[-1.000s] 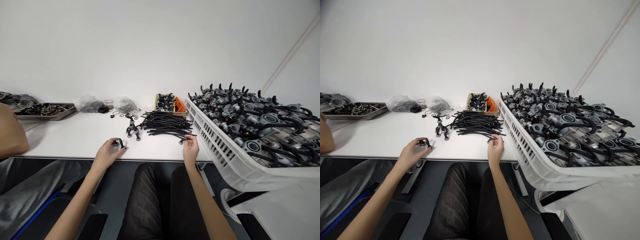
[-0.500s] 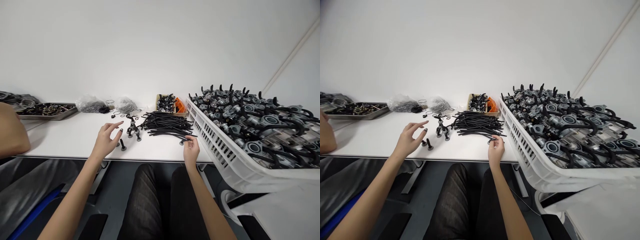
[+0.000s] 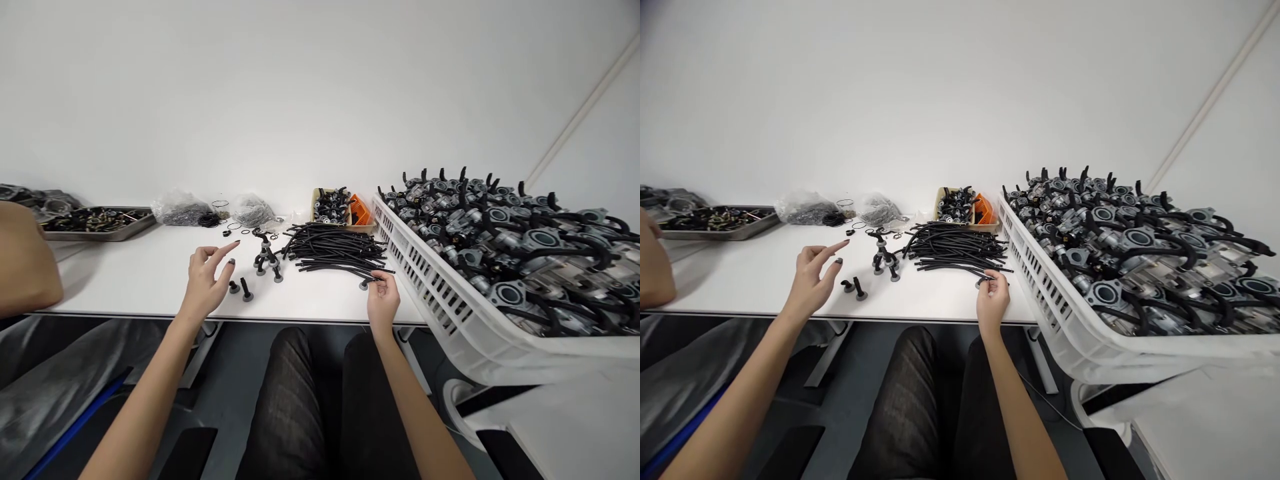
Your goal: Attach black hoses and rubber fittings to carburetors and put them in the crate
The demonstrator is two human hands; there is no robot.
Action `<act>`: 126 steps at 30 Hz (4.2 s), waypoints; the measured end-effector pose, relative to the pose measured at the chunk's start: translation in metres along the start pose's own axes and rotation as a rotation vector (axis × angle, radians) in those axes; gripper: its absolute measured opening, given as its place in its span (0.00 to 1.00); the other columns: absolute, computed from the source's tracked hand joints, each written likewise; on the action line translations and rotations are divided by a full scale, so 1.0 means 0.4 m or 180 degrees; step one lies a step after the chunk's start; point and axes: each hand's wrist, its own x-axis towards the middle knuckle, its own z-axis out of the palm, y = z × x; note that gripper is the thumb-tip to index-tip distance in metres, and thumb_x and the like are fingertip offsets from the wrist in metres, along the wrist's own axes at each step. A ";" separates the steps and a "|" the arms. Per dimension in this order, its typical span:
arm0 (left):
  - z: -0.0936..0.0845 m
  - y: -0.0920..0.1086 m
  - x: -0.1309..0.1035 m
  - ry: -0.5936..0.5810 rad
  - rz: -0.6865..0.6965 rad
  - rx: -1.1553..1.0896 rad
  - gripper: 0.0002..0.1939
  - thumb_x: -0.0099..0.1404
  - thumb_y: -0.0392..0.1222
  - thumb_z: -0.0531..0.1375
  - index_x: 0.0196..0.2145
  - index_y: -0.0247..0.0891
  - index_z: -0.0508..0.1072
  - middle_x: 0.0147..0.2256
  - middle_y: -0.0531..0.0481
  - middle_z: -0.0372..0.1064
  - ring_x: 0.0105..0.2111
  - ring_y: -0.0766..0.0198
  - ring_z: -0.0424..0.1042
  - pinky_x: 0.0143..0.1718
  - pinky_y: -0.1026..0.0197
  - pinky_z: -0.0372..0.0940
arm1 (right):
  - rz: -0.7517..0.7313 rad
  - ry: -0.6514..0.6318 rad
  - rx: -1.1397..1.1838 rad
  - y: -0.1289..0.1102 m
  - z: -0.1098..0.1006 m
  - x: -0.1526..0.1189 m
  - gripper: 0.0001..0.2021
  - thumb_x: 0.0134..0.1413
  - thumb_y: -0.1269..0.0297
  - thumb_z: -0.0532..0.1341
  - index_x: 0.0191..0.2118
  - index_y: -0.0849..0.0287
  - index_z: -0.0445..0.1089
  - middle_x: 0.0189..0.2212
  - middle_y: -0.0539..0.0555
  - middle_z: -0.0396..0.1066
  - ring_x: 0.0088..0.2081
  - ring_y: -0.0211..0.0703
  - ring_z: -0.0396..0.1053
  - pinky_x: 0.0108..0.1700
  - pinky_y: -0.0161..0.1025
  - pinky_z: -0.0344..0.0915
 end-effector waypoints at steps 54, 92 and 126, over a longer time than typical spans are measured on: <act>0.010 -0.148 -0.109 -0.0767 -0.0059 0.0454 0.19 0.66 0.51 0.50 0.45 0.44 0.75 0.43 0.45 0.78 0.44 0.50 0.75 0.48 0.51 0.64 | -0.1417 -0.2927 -0.0943 -0.155 0.393 -0.289 0.09 0.60 0.67 0.59 0.45 0.57 0.73 0.41 0.54 0.76 0.45 0.46 0.71 0.50 0.38 0.64; 0.041 -0.164 -0.106 -0.0620 0.0102 0.0589 0.17 0.67 0.48 0.50 0.46 0.41 0.74 0.44 0.44 0.78 0.44 0.51 0.75 0.48 0.50 0.66 | -0.1477 -0.2779 -0.0807 -0.144 0.398 -0.295 0.11 0.59 0.69 0.58 0.45 0.59 0.74 0.40 0.56 0.77 0.44 0.47 0.71 0.50 0.39 0.65; 0.259 0.362 -0.108 -0.1806 0.0543 -0.1296 0.10 0.68 0.43 0.56 0.46 0.45 0.72 0.43 0.48 0.75 0.45 0.56 0.73 0.48 0.52 0.65 | -0.0418 -0.0577 -0.0638 0.011 -0.056 0.072 0.15 0.48 0.64 0.60 0.44 0.59 0.72 0.41 0.58 0.66 0.33 0.43 0.65 0.36 0.41 0.67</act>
